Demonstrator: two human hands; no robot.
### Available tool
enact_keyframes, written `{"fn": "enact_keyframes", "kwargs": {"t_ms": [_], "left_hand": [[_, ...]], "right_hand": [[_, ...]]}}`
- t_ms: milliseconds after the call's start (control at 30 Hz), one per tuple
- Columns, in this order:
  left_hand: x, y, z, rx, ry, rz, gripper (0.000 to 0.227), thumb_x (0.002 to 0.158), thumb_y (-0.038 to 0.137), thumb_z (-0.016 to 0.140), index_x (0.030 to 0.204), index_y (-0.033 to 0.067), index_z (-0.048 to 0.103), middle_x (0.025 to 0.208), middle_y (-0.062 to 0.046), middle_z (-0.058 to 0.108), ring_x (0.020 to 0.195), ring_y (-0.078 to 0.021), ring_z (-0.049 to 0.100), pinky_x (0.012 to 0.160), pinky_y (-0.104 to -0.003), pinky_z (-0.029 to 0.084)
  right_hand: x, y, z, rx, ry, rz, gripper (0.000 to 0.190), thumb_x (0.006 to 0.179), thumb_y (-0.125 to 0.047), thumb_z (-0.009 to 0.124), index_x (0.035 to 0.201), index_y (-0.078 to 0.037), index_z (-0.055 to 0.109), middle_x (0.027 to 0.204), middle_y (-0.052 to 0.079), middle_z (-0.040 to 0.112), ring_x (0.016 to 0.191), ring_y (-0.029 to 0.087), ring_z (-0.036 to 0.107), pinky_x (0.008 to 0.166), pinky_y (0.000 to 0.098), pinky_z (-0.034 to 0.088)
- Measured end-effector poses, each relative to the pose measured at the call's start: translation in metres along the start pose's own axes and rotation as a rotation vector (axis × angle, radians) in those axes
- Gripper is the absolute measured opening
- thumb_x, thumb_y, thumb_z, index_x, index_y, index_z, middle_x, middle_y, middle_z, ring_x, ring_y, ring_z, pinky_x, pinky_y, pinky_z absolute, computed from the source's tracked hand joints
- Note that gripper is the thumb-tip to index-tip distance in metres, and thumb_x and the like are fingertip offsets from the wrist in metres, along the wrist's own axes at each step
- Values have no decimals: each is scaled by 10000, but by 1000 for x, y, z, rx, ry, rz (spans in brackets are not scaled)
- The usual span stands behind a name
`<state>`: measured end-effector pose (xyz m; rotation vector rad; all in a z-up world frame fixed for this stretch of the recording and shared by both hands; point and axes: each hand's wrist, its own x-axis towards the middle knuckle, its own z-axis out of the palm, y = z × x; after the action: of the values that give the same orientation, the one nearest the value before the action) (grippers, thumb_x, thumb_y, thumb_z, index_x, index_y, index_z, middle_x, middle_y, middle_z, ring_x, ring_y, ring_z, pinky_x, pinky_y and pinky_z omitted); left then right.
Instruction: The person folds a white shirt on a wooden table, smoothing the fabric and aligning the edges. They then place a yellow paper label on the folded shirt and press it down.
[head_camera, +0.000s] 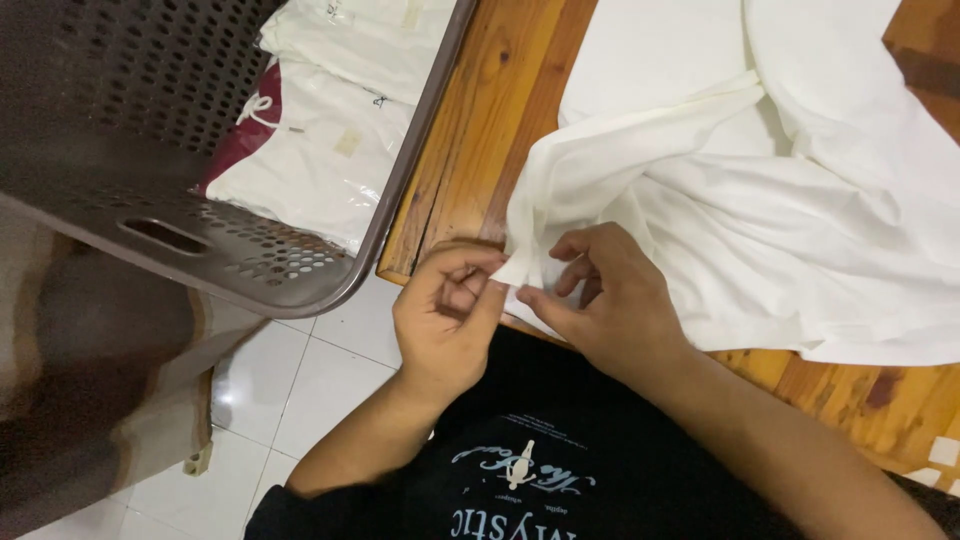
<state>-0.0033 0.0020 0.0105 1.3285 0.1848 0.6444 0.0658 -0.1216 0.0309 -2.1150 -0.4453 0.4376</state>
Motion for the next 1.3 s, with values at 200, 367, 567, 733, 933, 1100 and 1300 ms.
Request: {"fn": "enact_keyframes", "kwargs": {"t_ms": [200,367,567,733,933,1100,1300], "left_hand": [[4,6,-12,96,59,100,94,819,-48,492,911,-68,491,844,-149,493,759,-162,522,658,-282,489],[5,10,-12,173,85,134,115,837,-23,477,937,-76,501,823,-124,470,738,-135,469,660,-254,445],[2,11,-7,255,102,172,88,823,-19,515,890,-71,537,779,-130,497,692,-150,468,620,-247,420],[1,12,-5,340,106,203,77,794,-15,551,847,-71,563,745,-138,532,639,-168,470,573,-259,409],[1,12,2,339,77,308,99,735,-47,622,831,-70,619,749,-158,578,621,-205,541,553,-286,455],[1,11,11,420,36,429,126,708,-59,648,832,-40,657,724,-153,591,572,-212,551,511,-312,484],[1,8,13,455,27,475,152,716,-55,640,866,-40,658,741,-154,582,559,-211,542,501,-296,481]], "right_hand": [[-1,5,6,-15,-81,-27,176,724,-182,651,872,-104,598,614,46,625,433,160,551,402,251,460],[-1,-1,4,-11,-16,-211,222,722,-140,652,919,-63,586,701,87,633,525,210,595,439,269,492],[2,-3,5,-143,-20,-539,272,705,-74,667,956,-24,577,779,108,606,668,240,598,538,292,524],[-2,4,6,-67,132,-612,105,751,-56,633,855,-64,621,701,27,600,601,190,584,518,241,513],[-2,-6,1,247,87,-190,114,757,-88,641,840,-12,618,616,79,616,510,111,560,465,234,494],[-4,-15,1,477,28,-144,131,757,-33,621,849,59,610,612,143,603,464,152,574,443,255,522],[-7,-11,-3,575,-31,-225,220,741,47,585,952,112,580,672,174,613,569,185,629,545,313,548]]}}
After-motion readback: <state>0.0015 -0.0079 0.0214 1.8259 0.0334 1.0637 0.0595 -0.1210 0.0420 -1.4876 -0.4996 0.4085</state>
